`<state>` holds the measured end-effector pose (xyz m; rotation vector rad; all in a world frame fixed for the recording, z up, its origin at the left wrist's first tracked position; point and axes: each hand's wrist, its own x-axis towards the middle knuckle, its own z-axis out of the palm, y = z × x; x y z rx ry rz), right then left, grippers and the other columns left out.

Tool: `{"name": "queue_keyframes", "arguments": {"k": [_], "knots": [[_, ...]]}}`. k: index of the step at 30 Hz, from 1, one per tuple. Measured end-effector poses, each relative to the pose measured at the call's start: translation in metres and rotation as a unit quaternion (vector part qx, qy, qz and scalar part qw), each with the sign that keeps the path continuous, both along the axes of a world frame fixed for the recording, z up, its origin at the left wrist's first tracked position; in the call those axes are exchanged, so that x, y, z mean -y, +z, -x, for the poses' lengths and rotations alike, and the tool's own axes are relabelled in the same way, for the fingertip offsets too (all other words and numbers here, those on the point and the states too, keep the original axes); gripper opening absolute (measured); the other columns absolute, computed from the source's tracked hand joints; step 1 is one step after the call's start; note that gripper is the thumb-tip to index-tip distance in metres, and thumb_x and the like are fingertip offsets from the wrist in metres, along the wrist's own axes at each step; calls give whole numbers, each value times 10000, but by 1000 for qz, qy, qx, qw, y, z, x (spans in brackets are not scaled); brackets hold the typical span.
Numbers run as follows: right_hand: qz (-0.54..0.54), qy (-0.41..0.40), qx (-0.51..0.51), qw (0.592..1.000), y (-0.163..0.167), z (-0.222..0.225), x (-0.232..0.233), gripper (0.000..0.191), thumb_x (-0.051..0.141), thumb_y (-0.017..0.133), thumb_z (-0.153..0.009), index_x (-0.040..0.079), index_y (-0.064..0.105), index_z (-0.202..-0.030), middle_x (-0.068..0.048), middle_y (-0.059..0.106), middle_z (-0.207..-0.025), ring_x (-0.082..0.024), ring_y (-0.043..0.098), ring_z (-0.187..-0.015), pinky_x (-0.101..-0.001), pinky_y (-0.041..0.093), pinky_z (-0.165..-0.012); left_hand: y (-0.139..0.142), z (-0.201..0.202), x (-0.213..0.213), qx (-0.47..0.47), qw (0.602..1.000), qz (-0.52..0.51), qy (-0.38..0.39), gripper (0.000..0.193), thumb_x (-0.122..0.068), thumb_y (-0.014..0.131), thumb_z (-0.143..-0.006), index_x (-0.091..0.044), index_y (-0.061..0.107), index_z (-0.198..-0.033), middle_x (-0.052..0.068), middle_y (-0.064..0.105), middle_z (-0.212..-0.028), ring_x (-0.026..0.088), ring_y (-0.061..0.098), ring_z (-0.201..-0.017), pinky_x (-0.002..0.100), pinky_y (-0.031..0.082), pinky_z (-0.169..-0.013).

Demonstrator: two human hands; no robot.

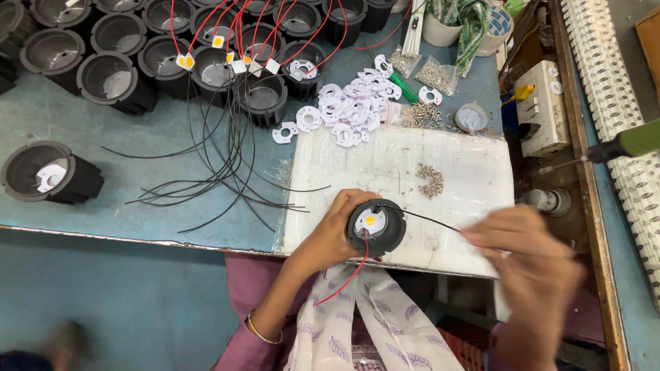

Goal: The person assembles LED light fixtures at a factory workbench. They place an LED module with red and black wires into a black plastic housing, thread the wires through, position white mounting plates, and use a corded electric screwdriver to drive screws and secure components, repeating the cycle for successive housings.

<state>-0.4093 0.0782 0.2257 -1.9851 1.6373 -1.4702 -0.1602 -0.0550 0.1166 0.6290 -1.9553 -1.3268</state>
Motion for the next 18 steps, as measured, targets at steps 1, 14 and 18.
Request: {"name": "queue_keyframes", "arguments": {"k": [1,14,18], "knots": [[42,2,74,996,-2,11,-6,132,155,712,-955,89,724,-1069,-51,745,-968,-167,688,-898,-296,549,-814,1,0,0,-1,1000,6,5,940,-174,965,-614,-120,505,-1432,123,504,-1372,320,551,-1321,389,469,-1118],[-327,151,255,897,-23,-10,-25,246,9,443,-1009,-4,501,-1248,-103,679,-894,-162,642,-719,-293,546,-637,-1,7,-3,1,998,1,67,939,-215,976,-633,-143,469,-1420,135,473,-1379,340,583,-1290,406,523,-1068],[-190,87,328,921,-3,-5,-38,240,29,412,-1074,-1,615,-1198,-139,742,-775,-114,609,-447,-268,490,-400,0,9,-3,-7,997,17,73,933,-213,971,-636,-141,462,-1415,130,486,-1362,351,578,-1292,415,518,-1075]]}}
